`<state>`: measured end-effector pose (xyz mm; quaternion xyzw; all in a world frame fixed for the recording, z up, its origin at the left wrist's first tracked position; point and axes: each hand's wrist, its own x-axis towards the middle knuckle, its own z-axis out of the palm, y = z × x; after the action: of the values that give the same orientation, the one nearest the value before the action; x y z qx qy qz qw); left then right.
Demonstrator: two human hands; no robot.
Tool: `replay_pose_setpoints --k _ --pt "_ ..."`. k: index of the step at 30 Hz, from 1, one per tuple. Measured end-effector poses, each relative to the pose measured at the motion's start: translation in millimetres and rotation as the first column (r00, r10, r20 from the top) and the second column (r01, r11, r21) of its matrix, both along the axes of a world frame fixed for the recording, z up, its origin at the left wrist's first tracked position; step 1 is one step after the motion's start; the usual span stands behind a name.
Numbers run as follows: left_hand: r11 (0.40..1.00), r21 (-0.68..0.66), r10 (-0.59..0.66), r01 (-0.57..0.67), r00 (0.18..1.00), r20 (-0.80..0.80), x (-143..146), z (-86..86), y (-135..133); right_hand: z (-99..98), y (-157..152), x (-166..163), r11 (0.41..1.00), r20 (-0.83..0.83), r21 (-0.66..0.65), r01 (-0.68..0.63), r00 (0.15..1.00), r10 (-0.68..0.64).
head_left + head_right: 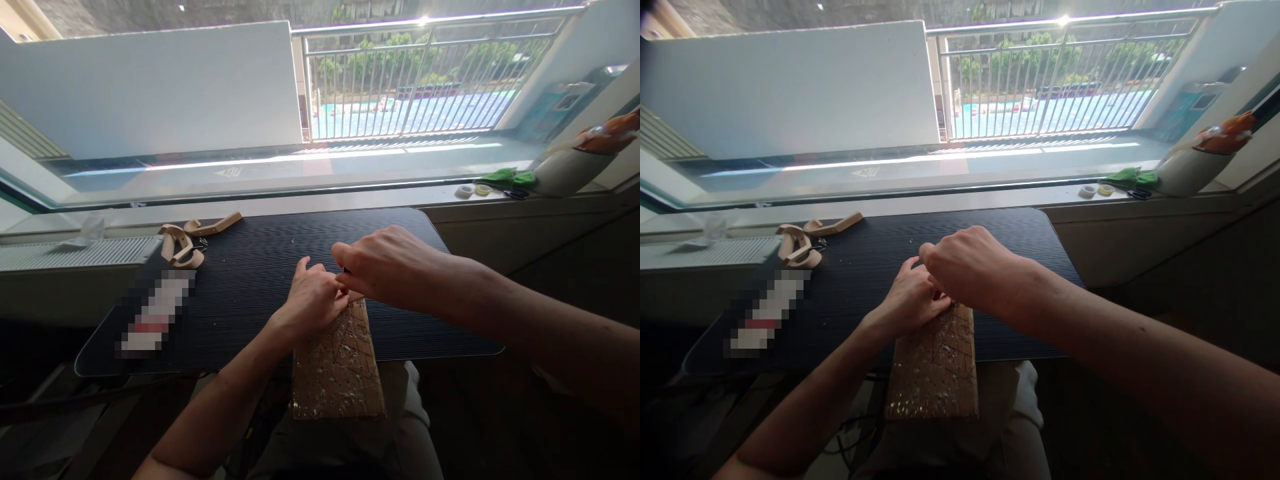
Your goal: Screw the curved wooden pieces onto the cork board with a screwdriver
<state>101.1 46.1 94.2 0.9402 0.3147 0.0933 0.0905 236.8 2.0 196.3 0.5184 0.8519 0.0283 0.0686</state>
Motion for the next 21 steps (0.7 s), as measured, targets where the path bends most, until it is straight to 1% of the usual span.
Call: replay_pose_setpoints --k 5,7,13,16,21 --pt "0.997 -0.058 -0.051 0.049 0.998 -0.032 -3.5 12.1 -1.5 -1.0 -0.9 3.4 1.0 -0.049 0.032 -0.002 0.999 0.003" --pt "0.997 -0.059 -0.057 0.054 0.997 -0.05 -5.2 15.2 -2.3 -0.9 -2.1 5.6 1.0 -0.056 0.03 0.007 0.998 -0.006" --pt "0.998 -0.004 -0.06 0.06 0.99 -0.131 -3.8 13.3 -0.9 -4.5 -5.6 11.8 0.999 -0.088 0.051 0.002 0.996 0.003" --pt "0.997 -0.009 -0.075 0.074 0.984 -0.159 -2.4 12.1 0.1 -8.0 -5.4 13.8 0.997 -0.106 0.073 -0.011 0.994 0.019" --pt "0.998 -0.027 -0.065 0.061 0.982 -0.178 -3.9 15.4 -0.9 -10.4 -4.5 14.3 0.996 -0.139 0.076 -0.038 0.989 0.048"
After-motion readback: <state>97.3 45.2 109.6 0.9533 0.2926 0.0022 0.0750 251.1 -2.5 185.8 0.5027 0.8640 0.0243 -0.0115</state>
